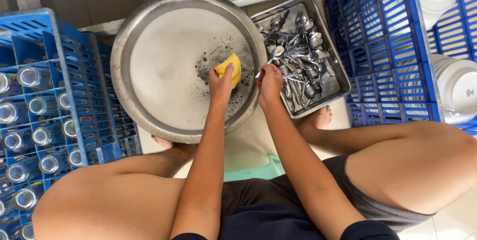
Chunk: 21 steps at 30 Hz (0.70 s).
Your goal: The person scrubs spoons and forks with a yellow sponge in a soapy metal basin, then places the cleaned items into a metal tray. The person also wipes the countertop with a dark cloth.
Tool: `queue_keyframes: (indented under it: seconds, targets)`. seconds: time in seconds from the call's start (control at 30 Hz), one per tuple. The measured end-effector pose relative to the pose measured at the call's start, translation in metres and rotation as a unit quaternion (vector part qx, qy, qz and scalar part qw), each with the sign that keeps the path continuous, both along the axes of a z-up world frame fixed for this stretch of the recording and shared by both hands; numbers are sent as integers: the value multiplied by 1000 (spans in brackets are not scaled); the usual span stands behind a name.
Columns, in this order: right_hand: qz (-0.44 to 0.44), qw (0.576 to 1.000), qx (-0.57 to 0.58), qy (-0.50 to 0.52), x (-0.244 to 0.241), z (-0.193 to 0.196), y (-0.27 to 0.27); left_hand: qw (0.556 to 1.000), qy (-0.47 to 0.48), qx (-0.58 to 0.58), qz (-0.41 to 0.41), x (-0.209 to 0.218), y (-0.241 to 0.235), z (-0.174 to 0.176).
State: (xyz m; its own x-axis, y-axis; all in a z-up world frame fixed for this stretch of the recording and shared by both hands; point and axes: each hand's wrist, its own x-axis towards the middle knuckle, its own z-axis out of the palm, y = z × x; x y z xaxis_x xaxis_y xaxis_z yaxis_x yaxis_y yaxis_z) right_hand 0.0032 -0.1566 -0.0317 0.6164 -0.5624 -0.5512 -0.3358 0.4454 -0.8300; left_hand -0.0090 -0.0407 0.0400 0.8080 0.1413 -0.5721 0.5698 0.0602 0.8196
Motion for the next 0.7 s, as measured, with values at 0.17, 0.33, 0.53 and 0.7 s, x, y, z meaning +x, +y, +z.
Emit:
queue_keyframes:
  seconds: [0.17,0.33,0.53,0.7]
  targets:
    - [-38,997,59,11,2,-13,-29,1000,19,16,-18,-4,-5,6]
    - [-51,990,122,-52,-5,35,-22,998,18,38,-40,-3,-7,3]
    - [256,961,-103,31,-10,58,6,999,-19,9,-31,-2,-5,8]
    - [312,949,-27,30,-14,58,22,992,-85,-49,-85,-2,-3,15]
